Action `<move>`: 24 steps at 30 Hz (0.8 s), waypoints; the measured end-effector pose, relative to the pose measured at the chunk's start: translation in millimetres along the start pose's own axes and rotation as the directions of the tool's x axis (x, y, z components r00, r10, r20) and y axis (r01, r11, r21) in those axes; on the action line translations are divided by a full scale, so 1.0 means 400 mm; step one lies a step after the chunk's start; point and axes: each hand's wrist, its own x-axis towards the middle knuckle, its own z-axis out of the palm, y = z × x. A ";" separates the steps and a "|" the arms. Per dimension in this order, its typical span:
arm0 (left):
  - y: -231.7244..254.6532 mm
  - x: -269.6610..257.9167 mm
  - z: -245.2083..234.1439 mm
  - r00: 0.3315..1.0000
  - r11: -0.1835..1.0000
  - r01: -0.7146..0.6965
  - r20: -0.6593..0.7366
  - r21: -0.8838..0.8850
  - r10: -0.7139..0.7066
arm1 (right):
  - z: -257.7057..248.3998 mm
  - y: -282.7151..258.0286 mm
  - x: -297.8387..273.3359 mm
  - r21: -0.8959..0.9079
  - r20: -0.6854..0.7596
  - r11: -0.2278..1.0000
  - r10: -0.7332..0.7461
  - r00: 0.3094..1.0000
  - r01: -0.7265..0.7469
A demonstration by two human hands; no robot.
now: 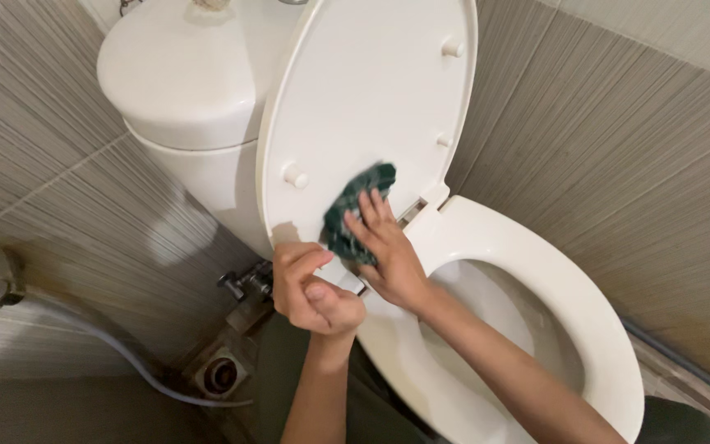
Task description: The person sits on the bathroom floor and wipes the toilet seat and lid with a green cloth. They repeatedly wipe the seat rim, underside, and lid surfaces, then return to the seat rim.
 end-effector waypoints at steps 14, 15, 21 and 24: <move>0.020 0.006 -0.013 0.996 0.995 -0.069 0.043 -0.068 0.072 | 0.035 0.031 -0.033 -0.047 0.100 0.987 -0.151 0.984 0.156; 0.012 0.004 -0.008 0.996 0.997 -0.062 0.061 -0.052 0.065 | 0.029 0.063 -0.049 -0.032 0.069 0.998 -0.053 0.996 0.056; -0.022 -0.020 0.017 0.991 0.998 0.012 0.133 -0.060 -0.004 | -0.017 0.132 0.023 0.214 -0.236 0.925 0.360 0.903 -0.313; -0.031 -0.025 0.022 0.989 0.999 0.019 0.147 -0.047 -0.012 | -0.053 0.097 0.150 0.247 -0.400 0.955 0.257 0.880 -0.166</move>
